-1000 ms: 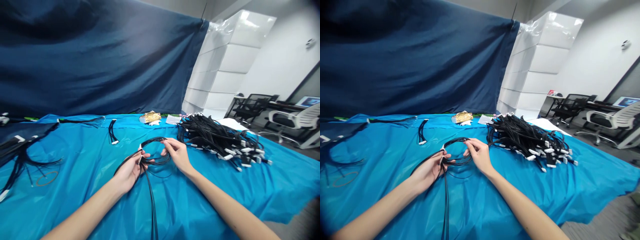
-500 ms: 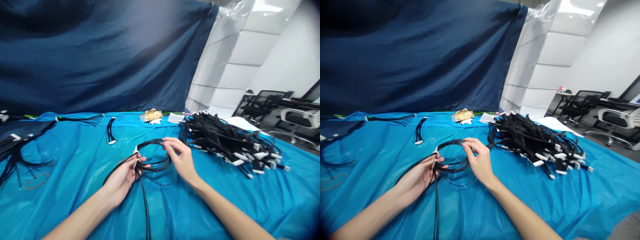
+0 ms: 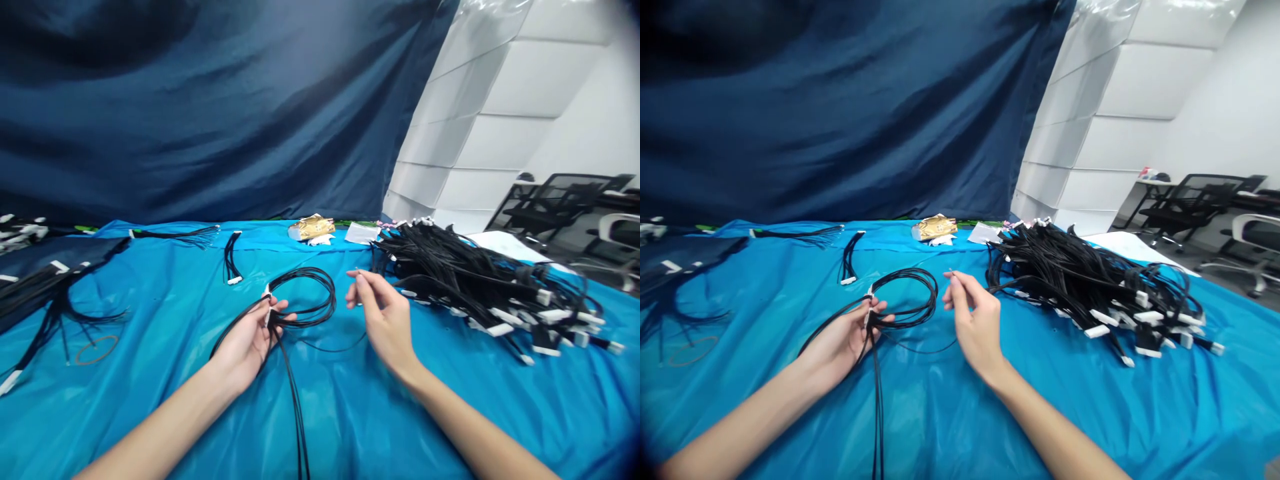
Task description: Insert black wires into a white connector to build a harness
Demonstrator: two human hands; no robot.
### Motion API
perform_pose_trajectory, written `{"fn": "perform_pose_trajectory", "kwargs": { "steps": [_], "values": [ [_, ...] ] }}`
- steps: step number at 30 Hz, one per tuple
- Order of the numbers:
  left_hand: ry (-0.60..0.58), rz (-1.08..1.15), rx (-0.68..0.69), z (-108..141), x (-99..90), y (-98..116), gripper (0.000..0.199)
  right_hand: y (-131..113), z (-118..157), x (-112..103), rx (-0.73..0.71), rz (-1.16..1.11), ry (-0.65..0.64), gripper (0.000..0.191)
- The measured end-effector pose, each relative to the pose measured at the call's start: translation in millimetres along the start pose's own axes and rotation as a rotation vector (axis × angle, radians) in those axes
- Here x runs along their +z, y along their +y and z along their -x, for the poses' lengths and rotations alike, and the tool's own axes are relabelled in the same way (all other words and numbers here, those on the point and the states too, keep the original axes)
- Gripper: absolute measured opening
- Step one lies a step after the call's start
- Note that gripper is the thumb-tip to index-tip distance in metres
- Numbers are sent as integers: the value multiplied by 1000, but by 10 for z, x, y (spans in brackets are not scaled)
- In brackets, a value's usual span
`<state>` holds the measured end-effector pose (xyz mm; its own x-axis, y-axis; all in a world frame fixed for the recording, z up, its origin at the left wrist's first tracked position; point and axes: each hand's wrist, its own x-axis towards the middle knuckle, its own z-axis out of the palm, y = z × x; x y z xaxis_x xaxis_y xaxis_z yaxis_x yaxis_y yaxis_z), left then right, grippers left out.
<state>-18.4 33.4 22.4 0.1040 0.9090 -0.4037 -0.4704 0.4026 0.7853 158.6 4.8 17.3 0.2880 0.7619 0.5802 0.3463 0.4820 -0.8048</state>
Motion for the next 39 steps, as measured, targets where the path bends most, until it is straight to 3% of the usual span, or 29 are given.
{"fn": "perform_pose_trajectory", "kwargs": {
  "steps": [5, 11, 14, 17, 21, 26, 31, 39],
  "values": [
    [17, 6, 9, -34, -26, 12, 10, -9, -68, -77, 198, -275, 5, 32],
    [13, 1, 32, -57, -36, 3, 11, -23, -81, -120, 189, -224, 117, 29],
    [11, 2, 51, -70, -46, 3, 11, -79, -73, -133, 244, -333, 95, 27],
    [17, 16, 67, -78, -54, 26, 11, -173, -50, -153, 461, -611, -97, 23],
    [24, 35, 88, -71, -42, 72, 11, -290, 17, -158, 797, -891, -505, 16],
    [15, 49, 103, -66, -31, 89, 12, -350, 105, -134, 1011, -1054, -835, 12],
    [12, 38, 135, -56, -32, 75, 13, -340, 219, -110, 1086, -1115, -980, 12],
    [-43, -10, 309, 19, -7, 43, 4, -363, 376, 37, 1083, -1139, -1039, 22]
  ]
}}
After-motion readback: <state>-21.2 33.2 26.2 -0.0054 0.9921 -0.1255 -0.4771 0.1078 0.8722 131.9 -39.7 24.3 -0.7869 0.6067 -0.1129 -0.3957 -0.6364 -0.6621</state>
